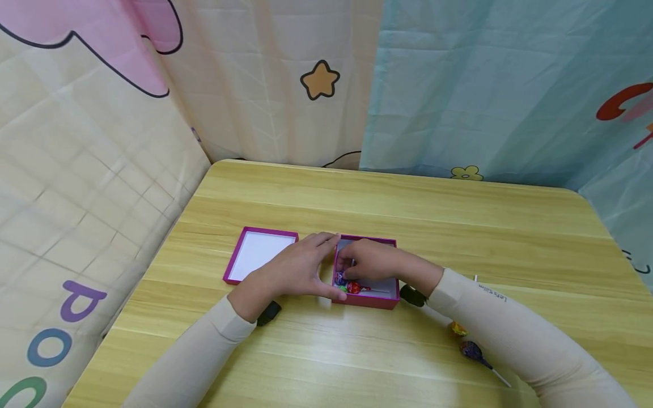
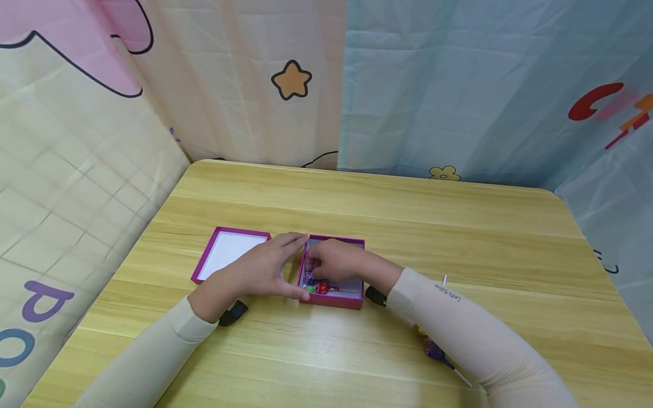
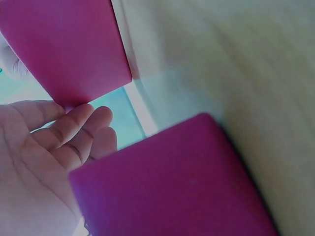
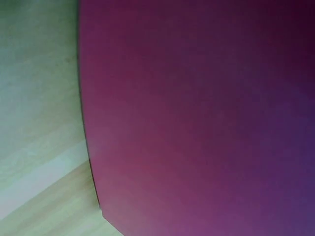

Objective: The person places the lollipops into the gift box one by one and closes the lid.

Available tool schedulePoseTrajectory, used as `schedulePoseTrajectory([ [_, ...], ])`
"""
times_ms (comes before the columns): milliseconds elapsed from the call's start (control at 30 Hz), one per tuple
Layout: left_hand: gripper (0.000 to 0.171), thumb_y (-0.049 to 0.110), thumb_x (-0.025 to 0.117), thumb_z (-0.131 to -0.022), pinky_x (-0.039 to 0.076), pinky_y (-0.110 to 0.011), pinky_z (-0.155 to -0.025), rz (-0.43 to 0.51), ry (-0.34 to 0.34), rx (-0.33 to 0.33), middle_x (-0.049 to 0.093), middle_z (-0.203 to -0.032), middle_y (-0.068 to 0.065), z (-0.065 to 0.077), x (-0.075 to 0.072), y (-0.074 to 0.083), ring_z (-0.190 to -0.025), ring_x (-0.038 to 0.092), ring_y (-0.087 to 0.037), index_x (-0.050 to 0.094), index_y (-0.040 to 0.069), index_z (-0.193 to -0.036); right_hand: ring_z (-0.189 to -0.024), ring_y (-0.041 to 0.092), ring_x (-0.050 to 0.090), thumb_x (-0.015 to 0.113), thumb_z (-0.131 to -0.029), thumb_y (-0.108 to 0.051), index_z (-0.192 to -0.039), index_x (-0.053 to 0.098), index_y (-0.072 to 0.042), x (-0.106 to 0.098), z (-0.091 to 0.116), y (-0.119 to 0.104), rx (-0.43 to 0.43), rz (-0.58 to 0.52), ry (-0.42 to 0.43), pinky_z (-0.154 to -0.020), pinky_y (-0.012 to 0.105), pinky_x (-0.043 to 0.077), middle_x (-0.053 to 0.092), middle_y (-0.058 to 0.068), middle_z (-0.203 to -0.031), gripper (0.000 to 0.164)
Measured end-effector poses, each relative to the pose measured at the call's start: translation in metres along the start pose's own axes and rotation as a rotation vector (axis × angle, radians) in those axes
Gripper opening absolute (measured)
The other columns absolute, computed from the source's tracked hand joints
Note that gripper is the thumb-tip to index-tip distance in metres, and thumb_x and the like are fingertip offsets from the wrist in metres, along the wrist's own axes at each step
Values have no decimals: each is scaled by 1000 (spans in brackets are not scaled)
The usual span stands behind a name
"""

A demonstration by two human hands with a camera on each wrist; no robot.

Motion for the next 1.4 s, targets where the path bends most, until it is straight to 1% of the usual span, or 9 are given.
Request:
schedulePoseTrajectory([
  [333, 124, 90, 58, -66, 36, -40, -111, -2, 4, 1, 35, -157, -3, 1, -1, 0, -142, 34, -19, 31, 9, -156, -79, 10, 57, 65, -95, -10, -97, 69, -13, 0, 0, 0, 15, 18, -5, -79, 30, 49, 63, -9, -83, 5],
  [600, 127, 95, 51, -64, 35, -39, -111, -8, 7, 7, 36, -157, -4, 2, -1, -1, -142, 34, -19, 32, 9, -156, -78, 10, 57, 65, -96, -13, -98, 68, -10, 1, 0, -2, 24, 19, 1, -77, 30, 49, 62, -8, -82, 5],
  [767, 126, 94, 52, -65, 35, -39, -111, -11, 8, 9, 37, -156, -4, 2, -1, 0, -142, 34, -19, 32, 9, -156, -78, 10, 56, 65, -97, -14, -97, 68, -11, 2, -1, -1, 22, 25, -1, -76, 30, 48, 62, -8, -82, 5],
  [1033, 123, 89, 59, -67, 36, -41, -111, 2, -3, 0, 36, -156, -4, 2, -1, 1, -142, 34, -20, 31, 9, -156, -79, 10, 57, 64, -95, -10, -97, 68, -12, 0, 0, -1, -4, 28, -16, -78, 30, 49, 62, -8, -84, 5],
  [1400, 122, 88, 60, -67, 35, -40, -112, 1, -4, -3, 37, -156, -4, 2, -1, -1, -142, 34, -19, 31, 10, -156, -80, 12, 57, 64, -96, -15, -99, 67, -13, -5, 0, -1, 50, 41, -11, -78, 33, 48, 63, -7, -86, 4],
])
Point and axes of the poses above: each hand's wrist, its own z-axis away from the middle knuckle, its own x-axis out of the palm, y = z × x, the point moved 5 cm from there along -z, towards the middle knuckle
